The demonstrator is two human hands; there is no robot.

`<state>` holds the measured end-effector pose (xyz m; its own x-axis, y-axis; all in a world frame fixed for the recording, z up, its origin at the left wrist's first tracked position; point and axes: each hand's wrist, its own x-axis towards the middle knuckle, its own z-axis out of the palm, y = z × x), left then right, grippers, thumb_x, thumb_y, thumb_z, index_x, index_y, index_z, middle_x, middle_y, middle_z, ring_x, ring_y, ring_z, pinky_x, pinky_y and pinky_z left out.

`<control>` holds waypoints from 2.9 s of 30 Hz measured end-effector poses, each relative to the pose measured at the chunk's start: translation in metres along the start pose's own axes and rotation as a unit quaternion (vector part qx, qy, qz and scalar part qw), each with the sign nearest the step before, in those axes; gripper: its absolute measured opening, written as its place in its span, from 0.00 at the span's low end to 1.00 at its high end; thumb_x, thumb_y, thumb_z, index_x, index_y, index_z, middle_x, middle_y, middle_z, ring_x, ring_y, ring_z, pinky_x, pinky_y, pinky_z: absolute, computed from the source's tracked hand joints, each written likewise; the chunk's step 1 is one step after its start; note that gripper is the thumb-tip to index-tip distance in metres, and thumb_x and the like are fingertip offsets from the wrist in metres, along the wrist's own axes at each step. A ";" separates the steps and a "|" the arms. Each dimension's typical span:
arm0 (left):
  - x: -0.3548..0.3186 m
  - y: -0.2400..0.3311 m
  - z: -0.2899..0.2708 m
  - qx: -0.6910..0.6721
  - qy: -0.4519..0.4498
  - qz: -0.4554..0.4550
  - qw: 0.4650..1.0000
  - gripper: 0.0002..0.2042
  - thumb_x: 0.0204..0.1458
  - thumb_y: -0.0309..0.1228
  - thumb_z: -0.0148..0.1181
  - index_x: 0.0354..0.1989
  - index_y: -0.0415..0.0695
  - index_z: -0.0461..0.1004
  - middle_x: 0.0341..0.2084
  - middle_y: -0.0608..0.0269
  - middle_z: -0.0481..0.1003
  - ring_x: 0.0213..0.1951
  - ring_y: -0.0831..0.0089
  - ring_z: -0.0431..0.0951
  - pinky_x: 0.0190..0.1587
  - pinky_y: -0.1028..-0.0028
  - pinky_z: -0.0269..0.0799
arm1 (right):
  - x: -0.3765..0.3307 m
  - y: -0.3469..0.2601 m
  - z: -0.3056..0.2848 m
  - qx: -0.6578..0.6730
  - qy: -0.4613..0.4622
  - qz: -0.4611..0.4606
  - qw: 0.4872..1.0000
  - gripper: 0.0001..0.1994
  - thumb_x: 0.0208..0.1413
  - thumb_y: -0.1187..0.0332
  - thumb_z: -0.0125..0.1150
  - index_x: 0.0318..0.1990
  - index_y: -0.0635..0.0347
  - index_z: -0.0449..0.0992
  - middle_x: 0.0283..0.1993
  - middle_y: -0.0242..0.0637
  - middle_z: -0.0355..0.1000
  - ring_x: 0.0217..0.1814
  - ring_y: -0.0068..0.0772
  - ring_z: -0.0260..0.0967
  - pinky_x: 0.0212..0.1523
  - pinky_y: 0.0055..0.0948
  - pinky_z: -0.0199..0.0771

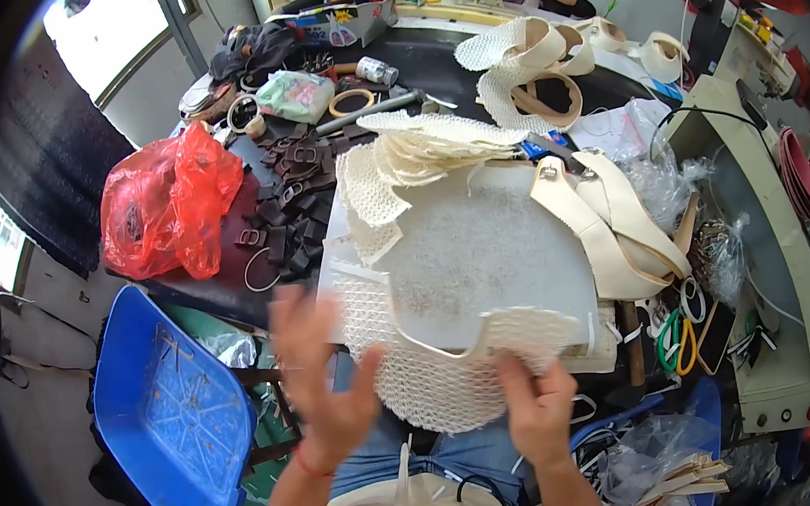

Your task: The person sits at a workbench and assembles white woven sandals by hand. They pick up a shoe sole and a woven fabric upper, align the fabric to the sole, and press the edges to secure them. The person repeats this process for multiple units, handling the materials directly without visible tools.

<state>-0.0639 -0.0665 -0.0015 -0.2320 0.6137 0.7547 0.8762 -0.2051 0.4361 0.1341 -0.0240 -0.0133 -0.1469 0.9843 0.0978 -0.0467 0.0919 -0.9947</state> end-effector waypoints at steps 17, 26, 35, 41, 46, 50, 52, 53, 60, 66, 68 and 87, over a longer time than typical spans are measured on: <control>-0.020 -0.007 0.019 -0.469 -0.080 -0.421 0.772 0.06 0.55 0.25 0.52 0.35 0.35 0.72 0.26 0.68 0.75 0.29 0.86 0.72 0.31 0.85 0.68 | 0.049 -0.010 0.066 -0.249 -0.190 -0.258 0.914 0.17 0.48 0.79 0.58 0.48 0.62 0.68 0.33 0.40 0.70 0.35 0.41 0.68 0.38 0.34 0.67; -0.015 -0.011 0.014 -0.405 -0.077 -0.333 0.848 0.01 0.46 0.20 0.55 0.27 0.36 0.72 0.18 0.66 0.72 0.23 0.82 0.73 0.27 0.82 0.69 | 0.047 -0.017 0.066 -0.286 -0.202 -0.368 0.862 0.10 0.43 0.81 0.61 0.36 0.62 0.75 0.33 0.36 0.70 0.31 0.36 0.68 0.29 0.29 0.68; -0.004 -0.002 0.000 -0.261 -0.118 -0.200 0.937 0.02 0.41 0.20 0.55 0.21 0.36 0.70 0.16 0.63 0.69 0.14 0.81 0.68 0.17 0.79 0.62 | 0.045 -0.021 0.060 -0.308 -0.246 -0.430 0.813 0.14 0.37 0.80 0.62 0.36 0.66 0.72 0.34 0.39 0.70 0.34 0.38 0.67 0.34 0.32 0.69; -0.007 0.003 0.000 -0.287 -0.109 -0.236 0.922 0.01 0.43 0.19 0.55 0.22 0.36 0.71 0.18 0.61 0.71 0.19 0.80 0.72 0.22 0.80 0.67 | 0.035 -0.005 0.061 -0.195 -0.221 -0.338 0.894 0.10 0.45 0.81 0.59 0.37 0.67 0.71 0.33 0.40 0.70 0.32 0.39 0.67 0.32 0.30 0.70; -0.012 -0.003 -0.003 -0.342 -0.136 -0.280 0.887 0.02 0.48 0.21 0.55 0.28 0.35 0.72 0.22 0.60 0.73 0.25 0.76 0.76 0.29 0.79 0.71 | 0.035 -0.008 0.062 -0.124 -0.228 -0.198 0.945 0.04 0.50 0.80 0.56 0.34 0.64 0.72 0.33 0.41 0.72 0.32 0.34 0.71 0.32 0.26 0.70; -0.014 -0.001 0.000 -0.369 -0.172 -0.306 0.861 0.03 0.52 0.22 0.54 0.33 0.34 0.71 0.24 0.61 0.74 0.28 0.78 0.76 0.30 0.80 0.71 | 0.035 -0.001 0.060 -0.177 -0.174 -0.206 0.947 0.02 0.52 0.76 0.57 0.33 0.64 0.72 0.32 0.42 0.72 0.31 0.34 0.71 0.31 0.26 0.69; -0.013 -0.001 -0.001 -0.374 -0.184 -0.342 0.842 0.04 0.54 0.22 0.52 0.34 0.34 0.70 0.24 0.63 0.73 0.28 0.80 0.75 0.30 0.81 0.70 | 0.035 0.003 0.054 -0.241 -0.104 -0.213 0.941 0.03 0.52 0.76 0.57 0.33 0.64 0.72 0.31 0.42 0.71 0.30 0.35 0.70 0.30 0.27 0.69; -0.010 -0.002 -0.003 -0.376 -0.191 -0.360 0.832 0.04 0.54 0.22 0.52 0.35 0.34 0.69 0.24 0.64 0.73 0.28 0.81 0.74 0.30 0.82 0.70 | 0.035 0.002 0.045 -0.282 -0.059 -0.225 0.931 0.03 0.50 0.76 0.58 0.32 0.64 0.71 0.30 0.41 0.70 0.31 0.38 0.69 0.31 0.30 0.68; 0.098 -0.005 -0.029 -0.260 -0.247 -0.123 0.925 0.06 0.52 0.18 0.51 0.37 0.36 0.69 0.24 0.61 0.73 0.26 0.76 0.73 0.29 0.78 0.68 | 0.015 -0.010 -0.089 -0.472 -0.002 -0.152 0.868 0.06 0.45 0.79 0.59 0.32 0.62 0.72 0.32 0.41 0.69 0.36 0.46 0.66 0.37 0.36 0.66; 0.175 0.070 0.074 -0.209 -0.513 0.326 0.766 0.06 0.43 0.21 0.53 0.31 0.43 0.72 0.27 0.56 0.73 0.33 0.57 0.74 0.36 0.62 0.68 | 0.089 -0.025 -0.145 -0.488 0.048 -0.195 0.850 0.08 0.47 0.73 0.59 0.35 0.66 0.74 0.43 0.46 0.69 0.46 0.48 0.66 0.47 0.37 0.66; 0.145 0.074 0.131 -0.108 -0.604 0.402 0.679 0.09 0.43 0.22 0.53 0.34 0.44 0.72 0.32 0.58 0.74 0.37 0.58 0.74 0.43 0.62 0.67 | 0.142 -0.007 -0.151 -0.487 0.100 -0.207 0.842 0.10 0.49 0.69 0.58 0.36 0.67 0.74 0.44 0.47 0.69 0.45 0.49 0.66 0.48 0.37 0.65; 0.019 0.051 0.093 -0.667 -0.403 -0.231 0.582 0.24 0.54 0.30 0.55 0.59 0.39 0.57 0.50 0.52 0.68 0.50 0.64 0.70 0.54 0.67 0.65 | 0.031 -0.057 -0.066 -0.611 0.145 -0.294 0.720 0.33 0.40 0.67 0.67 0.55 0.67 0.62 0.42 0.45 0.66 0.43 0.46 0.65 0.43 0.39 0.65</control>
<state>0.0160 0.0057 -0.0101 0.4323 0.8867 0.1640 -0.4334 0.0448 0.9001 0.1972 0.0115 0.0444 -0.2361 0.6953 0.6789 0.9145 0.3952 -0.0868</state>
